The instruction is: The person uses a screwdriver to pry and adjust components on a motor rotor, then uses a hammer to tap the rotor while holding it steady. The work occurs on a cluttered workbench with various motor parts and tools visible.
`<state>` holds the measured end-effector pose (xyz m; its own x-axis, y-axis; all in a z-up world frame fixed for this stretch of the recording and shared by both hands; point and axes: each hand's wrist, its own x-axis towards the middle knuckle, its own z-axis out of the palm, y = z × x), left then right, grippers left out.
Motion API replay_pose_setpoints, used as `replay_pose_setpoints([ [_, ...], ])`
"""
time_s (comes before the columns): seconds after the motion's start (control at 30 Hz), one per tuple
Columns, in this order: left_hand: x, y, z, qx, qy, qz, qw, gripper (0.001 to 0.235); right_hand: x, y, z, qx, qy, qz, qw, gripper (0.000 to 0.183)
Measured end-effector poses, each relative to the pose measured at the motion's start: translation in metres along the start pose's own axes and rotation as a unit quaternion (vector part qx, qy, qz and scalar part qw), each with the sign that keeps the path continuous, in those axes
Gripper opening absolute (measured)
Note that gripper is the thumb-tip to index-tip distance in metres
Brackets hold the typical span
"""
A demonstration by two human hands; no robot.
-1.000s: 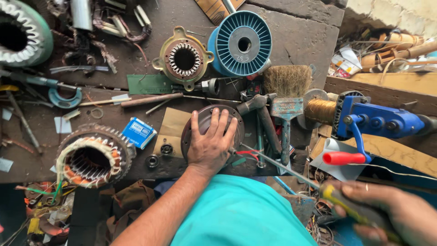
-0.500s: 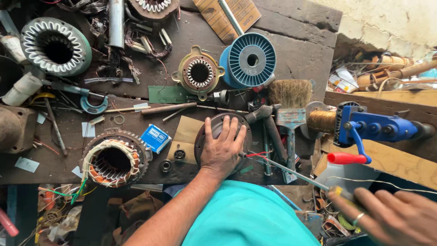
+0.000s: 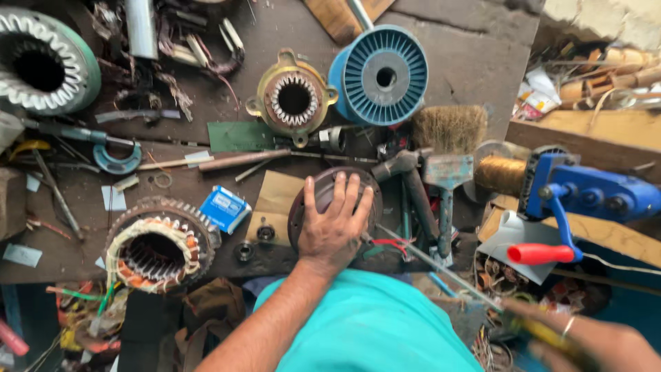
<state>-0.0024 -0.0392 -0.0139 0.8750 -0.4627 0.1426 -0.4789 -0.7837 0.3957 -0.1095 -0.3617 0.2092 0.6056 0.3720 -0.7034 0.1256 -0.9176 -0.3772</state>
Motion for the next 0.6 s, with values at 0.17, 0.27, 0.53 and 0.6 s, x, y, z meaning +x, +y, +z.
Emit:
replay_pose_setpoints([
  [0.17, 0.0, 0.001, 0.001, -0.004, 0.006, 0.01, 1.0, 0.052, 0.005, 0.0, -0.019, 0.566, 0.036, 0.489, 0.663, 0.041],
  [0.27, 0.001, -0.003, -0.001, 0.009, 0.023, 0.01, 1.0, 0.049, 0.017, -0.023, -0.019, 0.51, 0.067, 0.512, 0.688, 0.038],
  [0.53, -0.013, -0.023, -0.023, -0.265, 0.049, 0.041, 0.962, 0.067, 0.041, -0.02, -0.054, 0.334, 0.024, 0.434, 0.836, 0.038],
  [0.6, -0.022, -0.031, -0.027, -0.321, 0.017, 0.052, 0.945, 0.06, 0.035, -0.018, -0.051, 0.347, 0.03, 0.336, 0.875, 0.044],
])
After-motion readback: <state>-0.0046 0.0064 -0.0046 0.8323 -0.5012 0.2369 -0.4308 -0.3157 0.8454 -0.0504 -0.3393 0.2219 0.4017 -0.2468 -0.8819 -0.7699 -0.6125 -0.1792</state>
